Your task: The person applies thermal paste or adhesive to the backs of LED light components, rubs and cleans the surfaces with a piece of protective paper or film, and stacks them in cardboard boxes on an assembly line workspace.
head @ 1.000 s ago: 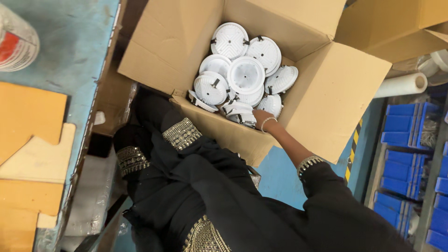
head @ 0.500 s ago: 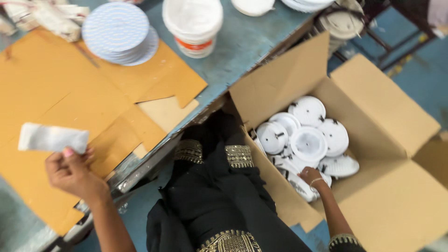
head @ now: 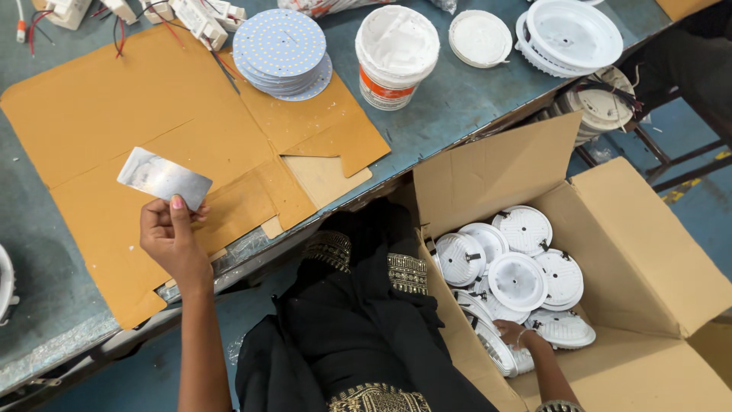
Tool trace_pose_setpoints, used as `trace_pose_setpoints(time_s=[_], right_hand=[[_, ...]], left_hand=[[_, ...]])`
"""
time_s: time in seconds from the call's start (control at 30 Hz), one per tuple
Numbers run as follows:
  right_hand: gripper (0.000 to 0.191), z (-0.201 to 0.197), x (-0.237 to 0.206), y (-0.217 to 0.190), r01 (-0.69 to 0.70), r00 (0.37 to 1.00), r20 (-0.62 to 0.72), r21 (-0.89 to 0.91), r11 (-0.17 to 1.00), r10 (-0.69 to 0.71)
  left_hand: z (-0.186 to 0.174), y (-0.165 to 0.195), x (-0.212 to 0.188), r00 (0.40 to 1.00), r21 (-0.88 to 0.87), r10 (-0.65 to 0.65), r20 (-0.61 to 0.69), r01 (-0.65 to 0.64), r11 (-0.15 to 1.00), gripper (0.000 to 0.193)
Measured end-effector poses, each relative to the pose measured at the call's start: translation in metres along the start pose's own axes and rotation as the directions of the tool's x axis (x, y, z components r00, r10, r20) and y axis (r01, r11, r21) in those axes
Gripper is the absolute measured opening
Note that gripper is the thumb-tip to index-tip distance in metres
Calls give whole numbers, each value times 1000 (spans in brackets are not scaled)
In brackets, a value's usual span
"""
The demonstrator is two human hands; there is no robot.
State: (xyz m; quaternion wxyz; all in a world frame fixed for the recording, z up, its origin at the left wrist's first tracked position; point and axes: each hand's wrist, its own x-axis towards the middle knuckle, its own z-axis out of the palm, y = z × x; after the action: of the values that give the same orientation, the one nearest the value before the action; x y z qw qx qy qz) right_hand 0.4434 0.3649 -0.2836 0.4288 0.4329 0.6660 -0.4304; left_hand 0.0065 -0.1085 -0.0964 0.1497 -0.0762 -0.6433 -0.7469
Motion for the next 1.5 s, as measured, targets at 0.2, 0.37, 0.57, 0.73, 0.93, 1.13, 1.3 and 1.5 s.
trace_pose_setpoints(time_s=[0.2, 0.37, 0.57, 0.73, 0.93, 1.13, 1.3, 1.5], right_hand=[[54, 7, -2, 14, 246, 896, -305, -263, 933, -322], [44, 13, -13, 9, 193, 799, -453, -428, 883, -394], [41, 29, -24, 13, -41, 706, -687, -281, 959, -171], [32, 35, -20, 25, -65, 491, -854, -231, 971, -171], [28, 35, -14, 32, -90, 340, -913, -270, 959, -226], [25, -3, -40, 22, -150, 133, -948, -307, 940, -288], [37, -58, -115, -43, 134, -9, -969, -246, 960, -247], [37, -51, -187, -218, 936, 259, -906, 151, 318, -334]], left_hand=[[2, 1, 0, 1000, -23, 1, 0, -1, 1000, 18], [4, 1, 1, 1000, -20, 11, -2, -11, 1000, 19], [5, 0, 1, 1000, -18, 9, -14, -9, 1000, 20], [4, -1, 0, 1000, -14, 17, -7, -17, 1000, 20], [2, -1, 2, 1000, -16, 18, -10, -19, 1000, 19], [0, 0, 5, 1000, -46, -5, -21, 4, 999, 20], [-2, 2, 7, 1000, -94, -18, -21, 16, 995, 19], [-15, 10, 43, 998, -176, -67, 16, 69, 982, 18]])
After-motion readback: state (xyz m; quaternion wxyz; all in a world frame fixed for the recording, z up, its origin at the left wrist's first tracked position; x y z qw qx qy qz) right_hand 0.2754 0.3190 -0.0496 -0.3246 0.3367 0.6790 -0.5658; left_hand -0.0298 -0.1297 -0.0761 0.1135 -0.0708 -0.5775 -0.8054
